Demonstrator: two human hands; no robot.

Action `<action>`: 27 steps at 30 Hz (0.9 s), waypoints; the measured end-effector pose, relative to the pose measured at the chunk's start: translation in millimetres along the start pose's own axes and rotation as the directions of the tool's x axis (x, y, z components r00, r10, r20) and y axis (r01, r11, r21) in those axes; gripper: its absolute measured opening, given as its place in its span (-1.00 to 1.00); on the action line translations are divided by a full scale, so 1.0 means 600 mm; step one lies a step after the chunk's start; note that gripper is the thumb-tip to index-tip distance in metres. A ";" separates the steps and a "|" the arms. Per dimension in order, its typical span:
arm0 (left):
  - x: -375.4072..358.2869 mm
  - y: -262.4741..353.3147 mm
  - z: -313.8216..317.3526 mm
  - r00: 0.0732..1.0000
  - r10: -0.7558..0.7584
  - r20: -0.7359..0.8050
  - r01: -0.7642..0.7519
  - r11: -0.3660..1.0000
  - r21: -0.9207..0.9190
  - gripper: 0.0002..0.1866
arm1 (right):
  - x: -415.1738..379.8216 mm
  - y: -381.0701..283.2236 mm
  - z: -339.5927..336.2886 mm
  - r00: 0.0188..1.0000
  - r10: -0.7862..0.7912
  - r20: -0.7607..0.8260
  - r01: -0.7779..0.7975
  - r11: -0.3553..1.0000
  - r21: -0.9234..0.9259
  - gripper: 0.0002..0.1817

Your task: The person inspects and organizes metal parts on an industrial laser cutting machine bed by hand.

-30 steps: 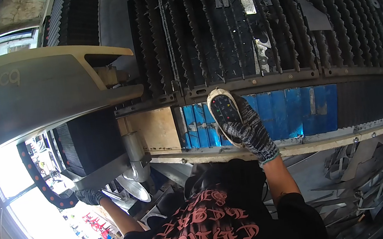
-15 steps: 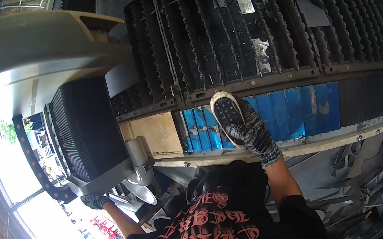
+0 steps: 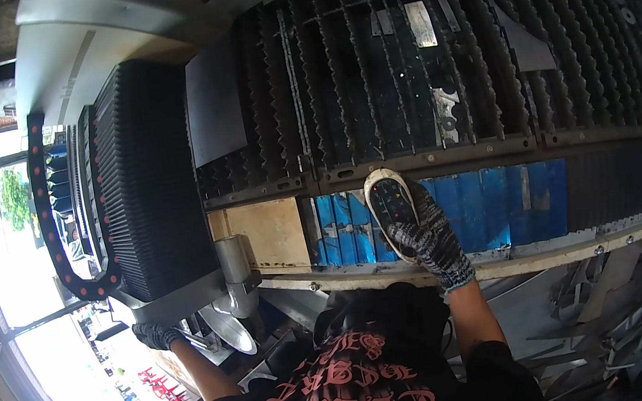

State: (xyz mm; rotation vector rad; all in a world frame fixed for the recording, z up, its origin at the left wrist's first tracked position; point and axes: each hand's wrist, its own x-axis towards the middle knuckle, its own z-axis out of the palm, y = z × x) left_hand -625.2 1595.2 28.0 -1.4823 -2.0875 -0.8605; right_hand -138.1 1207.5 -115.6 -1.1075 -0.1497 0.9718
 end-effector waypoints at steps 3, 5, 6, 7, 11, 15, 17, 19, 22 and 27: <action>-0.002 -0.010 -0.007 0.997 -0.051 0.061 0.061 0.982 -0.177 -0.52 | -0.007 -0.025 0.015 0.997 0.072 0.009 -0.072 0.997 0.039 -0.34; 0.006 -0.039 0.005 0.989 0.148 -0.013 -0.148 0.981 -0.125 -0.53 | -0.011 -0.013 0.014 1.000 -0.004 0.018 0.007 0.984 -0.180 -0.36; 0.004 -0.036 -0.002 0.978 0.207 -0.027 -0.209 0.975 -0.078 -0.54 | -0.013 -0.010 0.017 0.999 -0.034 0.028 0.040 0.965 -0.259 -0.37; 0.001 -0.033 -0.009 0.963 0.266 -0.041 -0.267 0.963 -0.029 -0.55 | -0.017 -0.010 0.024 0.999 -0.028 0.020 0.031 0.986 -0.166 -0.35; 0.015 -0.029 0.002 0.984 -0.139 0.109 0.175 0.687 -0.705 -0.56 | -0.045 -0.047 0.079 0.994 0.107 0.024 -0.108 0.994 0.028 -0.32; 0.022 -0.048 0.027 0.999 -0.046 -0.010 0.032 0.816 -0.578 -0.57 | -0.072 -0.003 0.101 0.995 0.018 0.101 -0.013 0.999 -0.053 -0.31; 0.023 -0.063 0.042 1.000 -0.008 0.025 0.021 0.811 -0.585 -0.51 | -0.093 0.009 0.125 0.994 0.036 0.103 -0.030 0.998 -0.063 -0.34; 0.015 -0.033 0.019 0.993 -0.111 0.036 0.113 0.835 -0.539 -0.53 | -0.110 0.027 0.143 0.996 0.028 0.084 -0.025 0.999 -0.042 -0.36; 0.046 -0.076 0.074 0.999 -0.051 0.001 0.040 0.786 -0.616 -0.55 | -0.133 0.055 0.161 0.995 0.040 0.097 -0.039 0.999 -0.004 -0.39; 0.084 -0.122 0.136 0.997 0.018 0.069 0.022 0.845 -0.535 -0.52 | -0.188 0.102 0.183 0.991 0.107 0.078 -0.104 0.993 -0.051 -0.40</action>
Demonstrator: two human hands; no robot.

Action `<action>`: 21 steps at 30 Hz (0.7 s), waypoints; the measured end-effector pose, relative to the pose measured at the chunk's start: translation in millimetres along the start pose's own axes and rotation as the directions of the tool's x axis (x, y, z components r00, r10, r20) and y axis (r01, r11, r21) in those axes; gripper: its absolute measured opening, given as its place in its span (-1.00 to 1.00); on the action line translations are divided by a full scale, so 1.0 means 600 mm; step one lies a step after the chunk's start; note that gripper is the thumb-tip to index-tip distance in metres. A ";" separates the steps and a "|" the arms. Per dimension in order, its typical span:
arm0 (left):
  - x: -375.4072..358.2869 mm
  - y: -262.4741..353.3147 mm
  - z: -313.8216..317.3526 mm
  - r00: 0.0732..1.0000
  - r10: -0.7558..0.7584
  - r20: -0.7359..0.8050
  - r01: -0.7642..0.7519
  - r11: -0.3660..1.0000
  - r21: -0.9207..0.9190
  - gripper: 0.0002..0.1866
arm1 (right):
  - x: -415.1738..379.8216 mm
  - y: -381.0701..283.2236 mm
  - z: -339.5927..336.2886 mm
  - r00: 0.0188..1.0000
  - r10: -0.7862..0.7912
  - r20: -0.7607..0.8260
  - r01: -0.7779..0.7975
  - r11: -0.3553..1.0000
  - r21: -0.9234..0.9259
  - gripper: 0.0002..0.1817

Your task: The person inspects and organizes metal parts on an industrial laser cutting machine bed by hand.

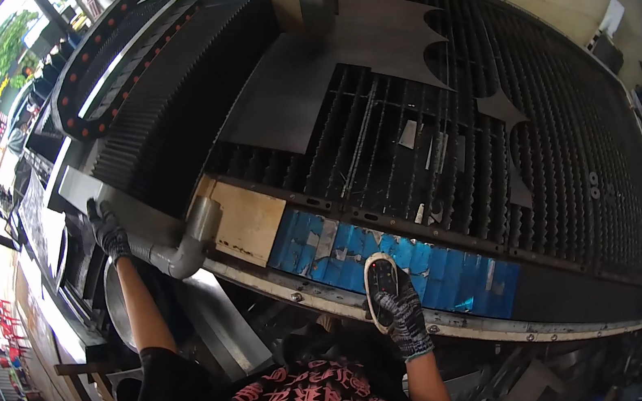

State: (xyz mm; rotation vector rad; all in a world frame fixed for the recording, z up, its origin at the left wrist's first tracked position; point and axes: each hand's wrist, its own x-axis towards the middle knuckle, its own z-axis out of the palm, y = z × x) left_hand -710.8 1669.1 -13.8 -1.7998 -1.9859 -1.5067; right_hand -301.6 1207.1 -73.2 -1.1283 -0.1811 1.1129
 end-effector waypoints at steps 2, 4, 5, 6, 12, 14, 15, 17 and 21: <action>0.010 -0.028 0.002 0.992 0.121 0.044 -0.121 0.992 -0.020 -0.51 | -0.017 0.026 0.009 0.999 -0.032 -0.031 0.034 0.997 0.072 -0.40; 0.001 -0.063 0.014 0.993 0.091 0.069 -0.078 0.984 -0.163 -0.53 | -0.029 0.052 0.011 0.998 -0.047 -0.051 0.049 0.998 0.044 -0.38; -0.019 -0.081 0.011 0.990 0.001 0.143 0.022 0.987 -0.160 -0.54 | -0.032 0.079 -0.007 0.998 -0.039 -0.044 0.040 0.999 0.020 -0.38; -0.044 -0.094 0.012 0.973 -0.084 0.217 0.118 0.981 -0.152 -0.55 | -0.043 0.078 0.001 1.000 -0.008 -0.025 0.008 1.000 0.028 -0.37; -0.530 -0.370 0.086 0.578 -0.276 0.768 0.376 0.925 0.049 -0.67 | -0.075 0.135 0.020 0.999 0.053 -0.007 -0.053 0.998 0.036 -0.41; -0.757 -0.422 0.013 0.206 -0.321 0.924 0.391 0.893 0.223 -0.69 | -0.081 0.152 0.019 0.995 0.087 -0.052 -0.085 0.995 0.053 -0.40; -0.844 -0.430 -0.053 0.040 -0.363 0.931 0.323 0.886 0.332 -0.69 | -0.092 0.145 0.029 0.989 0.142 -0.046 -0.141 0.989 0.035 -0.42; -0.966 -0.442 -0.179 -0.178 -0.458 0.871 0.264 0.831 0.490 -0.68 | -0.098 0.159 0.028 0.992 0.129 -0.015 -0.129 0.991 0.022 -0.41; -1.038 -0.460 -0.294 -0.197 -0.599 0.776 0.324 0.707 0.628 -0.66 | -0.081 0.196 0.006 0.994 0.105 -0.008 -0.106 0.992 -0.072 -0.40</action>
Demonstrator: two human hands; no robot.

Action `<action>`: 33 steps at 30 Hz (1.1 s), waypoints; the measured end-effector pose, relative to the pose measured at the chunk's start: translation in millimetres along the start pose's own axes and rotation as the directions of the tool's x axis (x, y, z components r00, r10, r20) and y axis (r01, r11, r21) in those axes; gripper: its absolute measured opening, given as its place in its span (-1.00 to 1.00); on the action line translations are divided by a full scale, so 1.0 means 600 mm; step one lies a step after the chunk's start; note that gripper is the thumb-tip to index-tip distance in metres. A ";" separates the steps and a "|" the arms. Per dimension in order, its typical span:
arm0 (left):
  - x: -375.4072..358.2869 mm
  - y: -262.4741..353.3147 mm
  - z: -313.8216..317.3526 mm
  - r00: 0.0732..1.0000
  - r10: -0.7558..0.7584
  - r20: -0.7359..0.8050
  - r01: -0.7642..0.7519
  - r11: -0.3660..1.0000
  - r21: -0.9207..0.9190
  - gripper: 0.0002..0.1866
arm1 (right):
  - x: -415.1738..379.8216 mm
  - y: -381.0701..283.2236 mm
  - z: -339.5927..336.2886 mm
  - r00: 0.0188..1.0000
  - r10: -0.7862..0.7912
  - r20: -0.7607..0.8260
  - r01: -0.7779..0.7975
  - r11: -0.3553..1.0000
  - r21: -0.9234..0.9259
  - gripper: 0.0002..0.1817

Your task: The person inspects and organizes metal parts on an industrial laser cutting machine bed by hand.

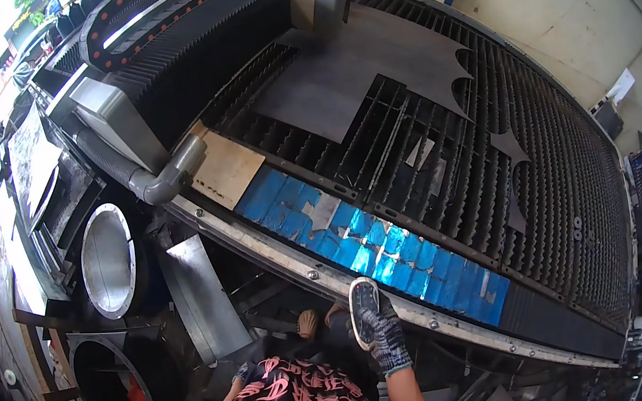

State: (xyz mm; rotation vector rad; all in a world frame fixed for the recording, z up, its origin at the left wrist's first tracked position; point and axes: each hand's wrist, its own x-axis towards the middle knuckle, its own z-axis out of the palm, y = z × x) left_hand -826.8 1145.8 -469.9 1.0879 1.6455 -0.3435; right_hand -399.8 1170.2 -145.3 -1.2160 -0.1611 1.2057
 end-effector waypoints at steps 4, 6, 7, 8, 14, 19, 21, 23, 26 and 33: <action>0.092 0.015 -0.061 0.955 0.250 -0.161 -0.202 0.942 0.267 -0.61 | 0.006 0.011 0.018 1.000 0.005 0.020 -0.004 1.000 -0.023 -0.40; 0.107 0.051 -0.112 0.868 0.473 -0.154 -0.314 0.760 0.569 -0.54 | 0.012 0.010 0.026 0.998 -0.006 0.065 0.009 0.999 -0.045 -0.40; 0.094 0.097 -0.136 0.812 0.574 -0.104 -0.368 0.641 0.674 -0.49 | 0.015 0.010 0.030 0.996 -0.012 0.087 0.017 0.998 -0.055 -0.40; 0.113 0.117 -0.157 0.786 0.585 -0.201 -0.352 0.689 0.633 -0.54 | 0.006 0.002 0.046 0.996 0.003 0.087 0.002 0.998 -0.060 -0.40; 0.067 0.309 -0.215 0.858 0.258 -0.445 -0.438 0.820 -0.368 -0.61 | -0.003 0.024 0.036 0.996 -0.045 0.078 0.052 0.995 -0.084 -0.38; 0.252 0.277 -0.113 0.903 0.286 -0.319 -0.411 0.793 -0.450 -0.50 | -0.043 0.022 0.059 0.999 -0.036 0.030 0.036 0.999 -0.001 -0.41; 0.171 0.325 -0.080 0.914 0.323 -0.246 -0.369 0.913 -0.175 -0.46 | -0.045 0.034 0.045 0.999 -0.043 0.021 0.042 0.999 0.031 -0.42; 0.052 0.395 -0.096 0.919 0.348 -0.182 -0.374 0.919 -0.129 -0.41 | -0.045 0.038 0.040 0.999 -0.051 0.016 0.050 0.998 0.024 -0.41; 0.005 0.447 -0.075 0.908 0.411 -0.082 -0.417 0.907 -0.066 -0.37 | -0.050 0.036 0.042 0.997 -0.071 0.012 0.071 0.997 0.043 -0.39; -0.005 0.479 -0.060 0.870 0.486 0.079 -0.489 0.872 0.027 -0.39 | -0.050 -0.002 0.061 0.998 -0.066 -0.008 0.067 0.994 0.086 -0.35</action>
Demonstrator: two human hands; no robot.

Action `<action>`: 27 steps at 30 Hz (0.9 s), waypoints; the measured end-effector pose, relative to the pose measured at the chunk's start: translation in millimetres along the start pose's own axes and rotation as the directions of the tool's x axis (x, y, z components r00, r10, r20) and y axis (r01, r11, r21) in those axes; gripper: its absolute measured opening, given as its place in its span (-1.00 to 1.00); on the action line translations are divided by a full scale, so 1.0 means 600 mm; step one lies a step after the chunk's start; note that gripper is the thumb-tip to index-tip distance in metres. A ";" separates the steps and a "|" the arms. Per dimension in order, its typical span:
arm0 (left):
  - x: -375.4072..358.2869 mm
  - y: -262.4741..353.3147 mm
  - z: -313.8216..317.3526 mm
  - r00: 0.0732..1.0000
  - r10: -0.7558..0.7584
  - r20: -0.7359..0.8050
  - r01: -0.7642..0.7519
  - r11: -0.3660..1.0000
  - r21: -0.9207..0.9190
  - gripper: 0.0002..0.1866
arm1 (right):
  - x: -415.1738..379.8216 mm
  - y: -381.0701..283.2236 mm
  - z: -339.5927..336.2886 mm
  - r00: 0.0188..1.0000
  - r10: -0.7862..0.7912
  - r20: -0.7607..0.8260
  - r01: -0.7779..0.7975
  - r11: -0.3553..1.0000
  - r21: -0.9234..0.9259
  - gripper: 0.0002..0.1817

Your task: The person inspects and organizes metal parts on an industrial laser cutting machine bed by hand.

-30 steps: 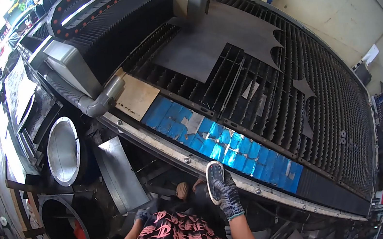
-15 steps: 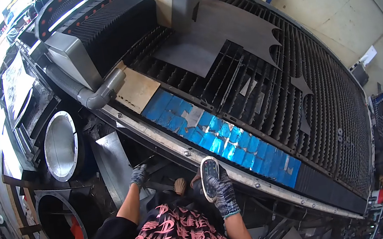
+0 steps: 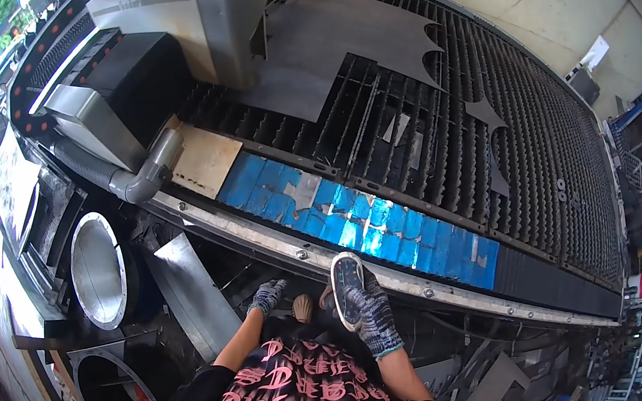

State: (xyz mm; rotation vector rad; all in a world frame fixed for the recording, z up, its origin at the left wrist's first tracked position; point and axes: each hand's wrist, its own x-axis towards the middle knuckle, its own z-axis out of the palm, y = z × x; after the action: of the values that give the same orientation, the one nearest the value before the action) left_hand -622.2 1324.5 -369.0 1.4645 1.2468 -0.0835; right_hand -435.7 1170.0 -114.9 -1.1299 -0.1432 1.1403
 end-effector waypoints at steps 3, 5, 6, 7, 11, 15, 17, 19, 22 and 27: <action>0.014 -0.007 0.010 0.997 -0.007 -0.071 0.007 1.000 -0.002 -0.40 | 0.016 0.009 -0.027 1.000 0.001 -0.010 0.000 0.999 0.035 -0.35; 0.015 -0.003 0.006 0.996 -0.012 -0.083 0.008 0.999 -0.053 -0.41 | 0.015 -0.001 -0.020 0.999 0.020 -0.029 -0.018 0.998 0.053 -0.36; 0.012 0.008 0.005 0.996 -0.015 -0.085 0.011 0.999 -0.040 -0.41 | 0.011 -0.015 -0.009 0.999 0.021 -0.030 -0.019 0.998 0.066 -0.36; 0.013 0.024 0.007 0.996 0.027 -0.081 -0.035 0.994 -0.102 -0.43 | 0.009 -0.031 0.005 1.000 0.016 -0.010 -0.015 0.997 0.071 -0.42; -0.033 0.169 0.005 0.976 0.206 0.074 -0.140 0.847 -0.512 -0.51 | 0.051 -0.046 0.000 0.998 -0.023 0.051 0.019 0.997 0.074 -0.45; -0.110 0.348 -0.021 0.909 0.256 0.329 0.183 0.465 -0.866 -0.43 | 0.074 -0.116 0.059 0.999 -0.017 0.036 0.018 1.000 -0.017 -0.42; -0.143 0.412 -0.022 0.925 0.290 0.245 0.134 0.354 -0.926 -0.36 | 0.084 -0.135 0.049 0.993 0.048 0.108 -0.043 0.998 -0.047 -0.34; -0.153 0.443 -0.013 0.916 0.389 0.099 -0.067 0.393 -0.917 -0.34 | 0.104 -0.147 0.026 0.977 -0.076 0.201 0.102 0.987 -0.126 -0.31; -0.184 0.493 -0.015 0.859 0.496 -0.125 -0.426 0.558 -0.712 -0.32 | 0.126 -0.161 -0.011 0.936 -0.196 0.293 0.272 0.931 -0.245 -0.21; -0.232 0.616 0.003 0.885 0.454 -0.107 -0.393 0.603 -0.695 -0.29 | 0.133 -0.247 -0.056 0.928 -0.131 0.348 0.157 0.986 -0.048 -0.24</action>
State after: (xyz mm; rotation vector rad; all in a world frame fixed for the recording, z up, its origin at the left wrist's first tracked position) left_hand -421.3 1316.8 -29.1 1.0101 0.6880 0.6040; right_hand -282.9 1215.3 -51.7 -0.9596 -0.5371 1.1996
